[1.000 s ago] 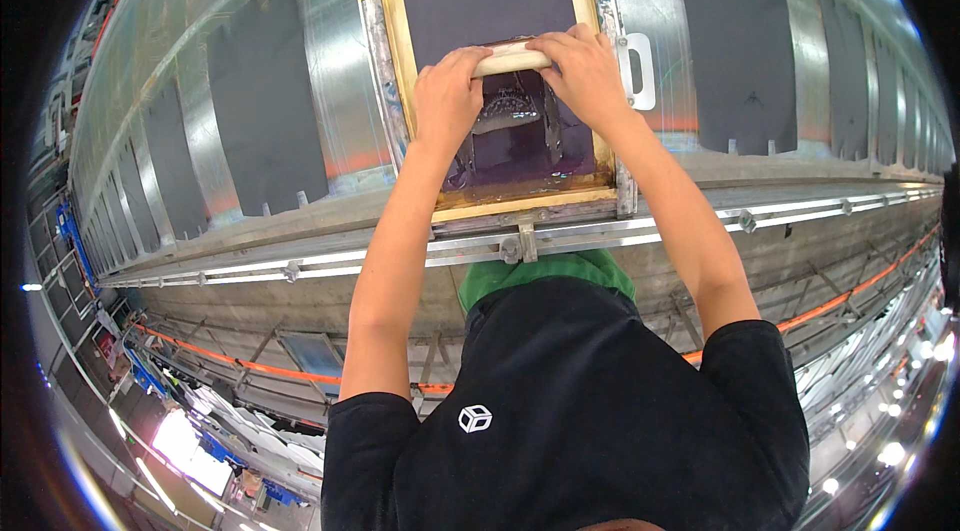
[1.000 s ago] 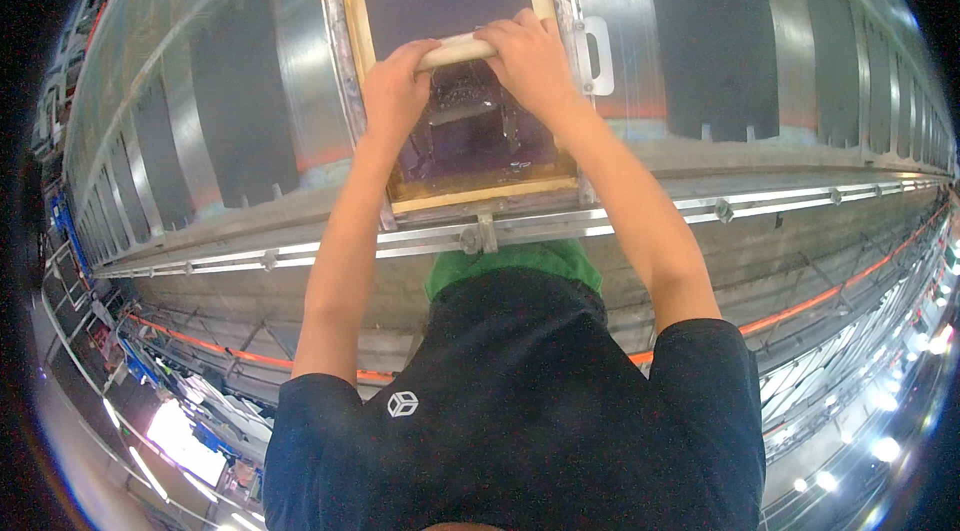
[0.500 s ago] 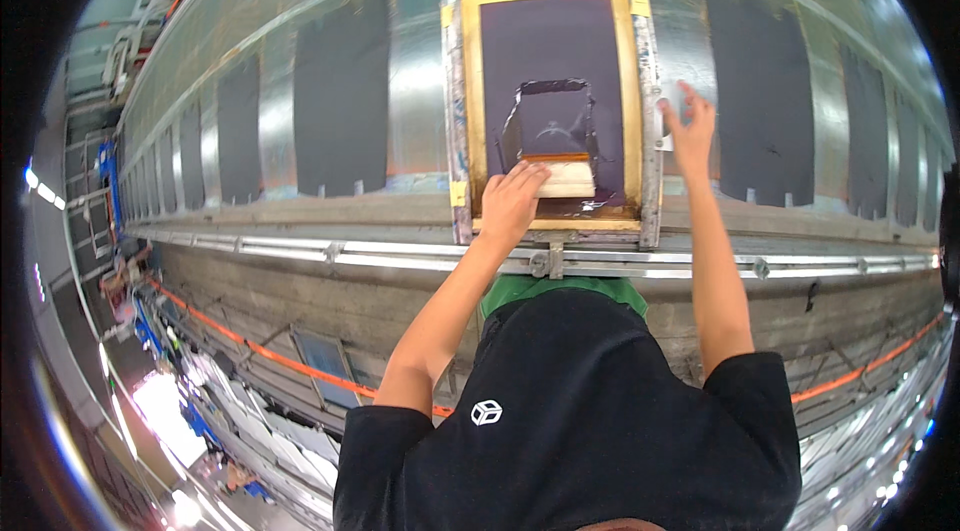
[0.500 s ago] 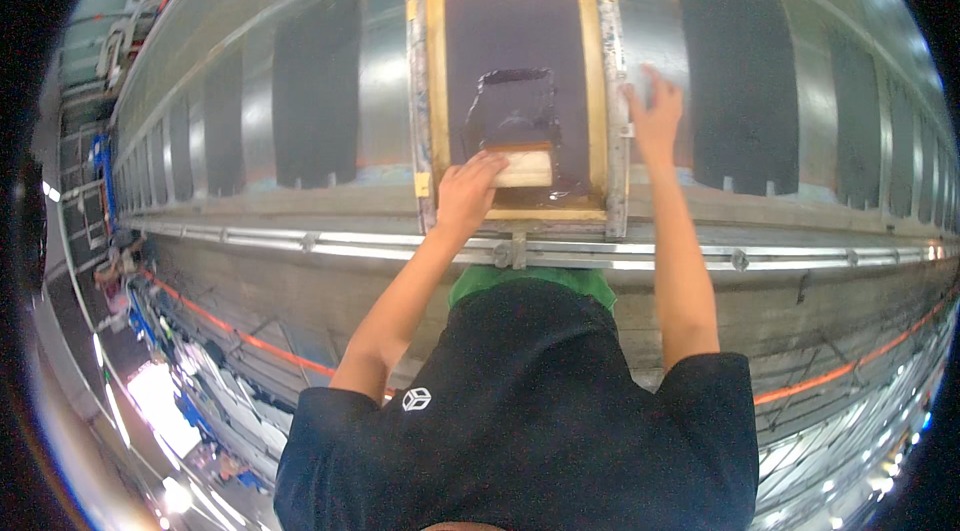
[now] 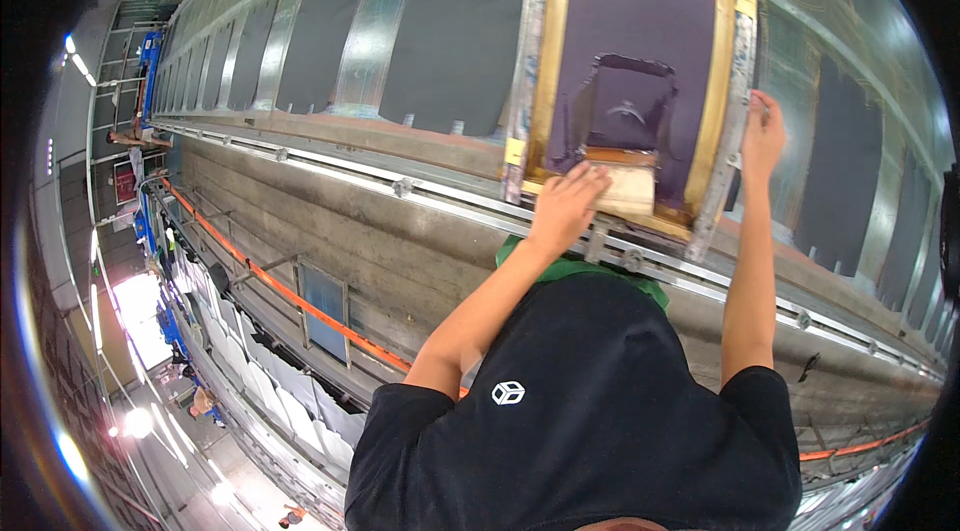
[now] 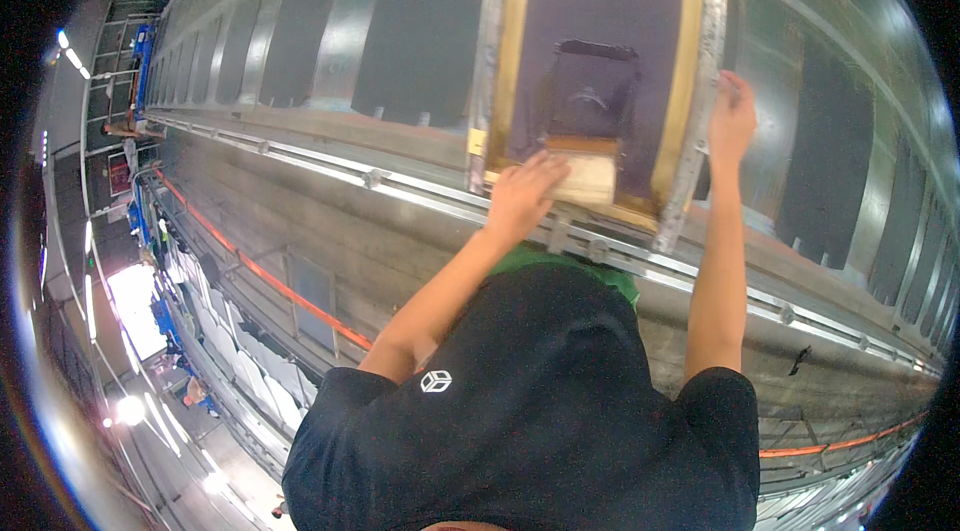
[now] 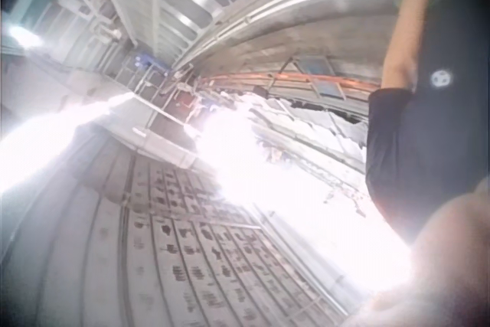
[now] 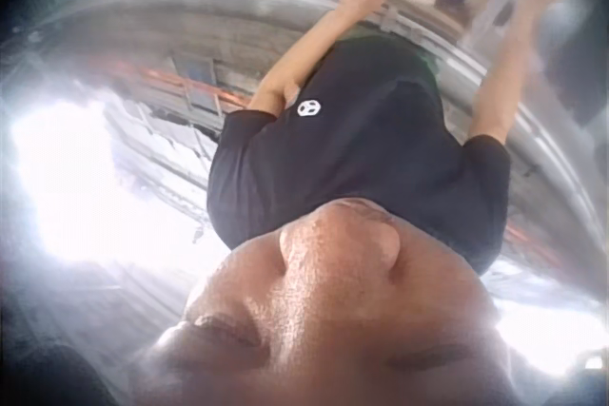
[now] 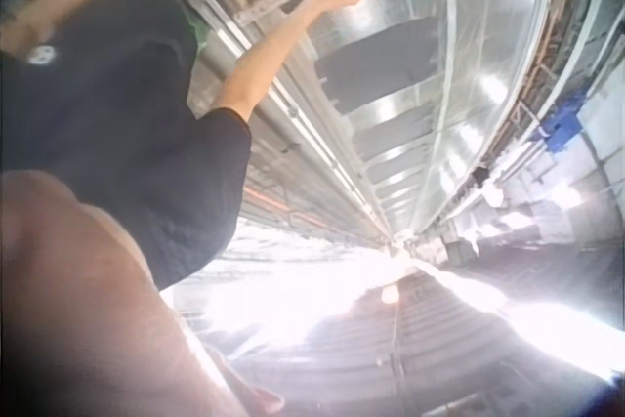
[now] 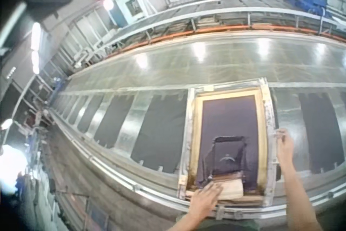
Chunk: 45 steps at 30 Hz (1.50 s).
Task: The person carries a screen printing frame to a conveyor and uses a squeegee to pull purple ink across the mesh onto a white garment below. The person repeatedly strokes the squeegee to coat the screen and print the design, then lifts the frame to move to the next garment.
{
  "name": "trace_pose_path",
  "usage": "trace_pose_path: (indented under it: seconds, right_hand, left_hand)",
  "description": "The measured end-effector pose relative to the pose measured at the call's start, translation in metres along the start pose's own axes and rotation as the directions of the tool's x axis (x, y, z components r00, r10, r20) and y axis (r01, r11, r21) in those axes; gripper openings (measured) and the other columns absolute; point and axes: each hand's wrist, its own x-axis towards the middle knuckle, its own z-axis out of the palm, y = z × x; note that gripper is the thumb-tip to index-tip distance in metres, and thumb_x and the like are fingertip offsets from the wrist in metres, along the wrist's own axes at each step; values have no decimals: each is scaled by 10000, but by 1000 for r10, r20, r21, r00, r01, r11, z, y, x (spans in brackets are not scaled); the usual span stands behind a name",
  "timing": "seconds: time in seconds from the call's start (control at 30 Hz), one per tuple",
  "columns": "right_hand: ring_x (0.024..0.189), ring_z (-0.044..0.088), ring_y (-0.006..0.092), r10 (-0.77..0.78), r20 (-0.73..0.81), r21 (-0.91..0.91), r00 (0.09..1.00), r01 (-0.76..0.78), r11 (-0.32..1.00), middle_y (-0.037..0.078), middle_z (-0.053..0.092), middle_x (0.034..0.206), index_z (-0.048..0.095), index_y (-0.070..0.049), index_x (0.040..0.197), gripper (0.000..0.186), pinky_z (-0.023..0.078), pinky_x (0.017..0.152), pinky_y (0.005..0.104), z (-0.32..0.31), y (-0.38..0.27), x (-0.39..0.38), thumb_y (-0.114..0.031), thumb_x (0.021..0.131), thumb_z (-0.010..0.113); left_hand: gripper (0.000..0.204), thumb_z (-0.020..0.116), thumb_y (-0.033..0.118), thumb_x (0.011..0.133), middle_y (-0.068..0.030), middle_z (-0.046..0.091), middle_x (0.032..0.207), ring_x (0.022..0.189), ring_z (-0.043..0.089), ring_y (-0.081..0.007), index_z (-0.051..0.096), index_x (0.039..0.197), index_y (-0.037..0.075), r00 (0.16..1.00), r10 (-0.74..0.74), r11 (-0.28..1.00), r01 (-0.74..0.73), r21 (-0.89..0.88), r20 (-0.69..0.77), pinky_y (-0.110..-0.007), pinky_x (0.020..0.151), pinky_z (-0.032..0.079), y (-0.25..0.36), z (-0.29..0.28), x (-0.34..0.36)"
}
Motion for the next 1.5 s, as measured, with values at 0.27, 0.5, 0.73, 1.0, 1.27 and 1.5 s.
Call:
trace_pose_path:
  seconds: [0.27,0.5,0.73,1.0,1.27,1.5]
  right_hand:
    - [761,612,194,-2,4,159,1000,2,987,122,691,882,697,-92,1140,251,487,762,345,205,-115,-98,-289,1021,599]
    - [585,384,89,-38,-21,112,999,40,993,-13,434,633,698,-101,1144,225,350,577,297,284,-142,-123,-275,1018,627]
    - [605,582,279,38,-2,-66,999,-38,997,130,639,709,703,-123,1153,240,478,677,404,294,-142,-124,-292,1012,607]
    - [1155,543,291,-439,274,-385,855,516,765,124,632,1248,686,-163,1309,443,424,997,458,260,-190,-124,-363,915,726]
    - [1084,594,271,-415,528,-229,741,595,771,52,681,1221,711,-112,1190,432,439,923,418,315,-234,-158,-163,772,807]
    - [1084,589,278,-318,595,-180,738,508,842,62,684,1203,712,-101,1187,465,459,923,426,280,-226,-252,-103,729,792]
  left_hand:
    - [585,748,9,713,-3,647,1384,1328,570,-231,652,1274,144,994,-104,995,104,11,30,-406,967,470,-188,-127,-44]
    - [606,780,45,704,-29,660,1370,1288,598,-253,663,1291,143,999,48,997,-50,64,22,-394,936,478,-284,-161,-58]
    - [555,763,83,755,22,666,1362,1298,596,-220,674,1293,184,989,121,988,-129,85,85,-378,957,469,-304,-168,-93]
    - [480,715,1,762,15,714,1241,1184,658,-196,692,1203,189,996,84,996,-83,23,-37,-390,880,471,-322,-165,26]
    - [396,656,-30,785,-73,723,1165,1038,690,-274,701,1145,130,995,99,994,-98,-53,1,-398,798,533,-334,-171,107]
    - [442,656,-31,772,-31,725,1164,1143,672,-222,684,1175,149,987,157,987,-158,37,29,-379,781,495,-318,-164,6]
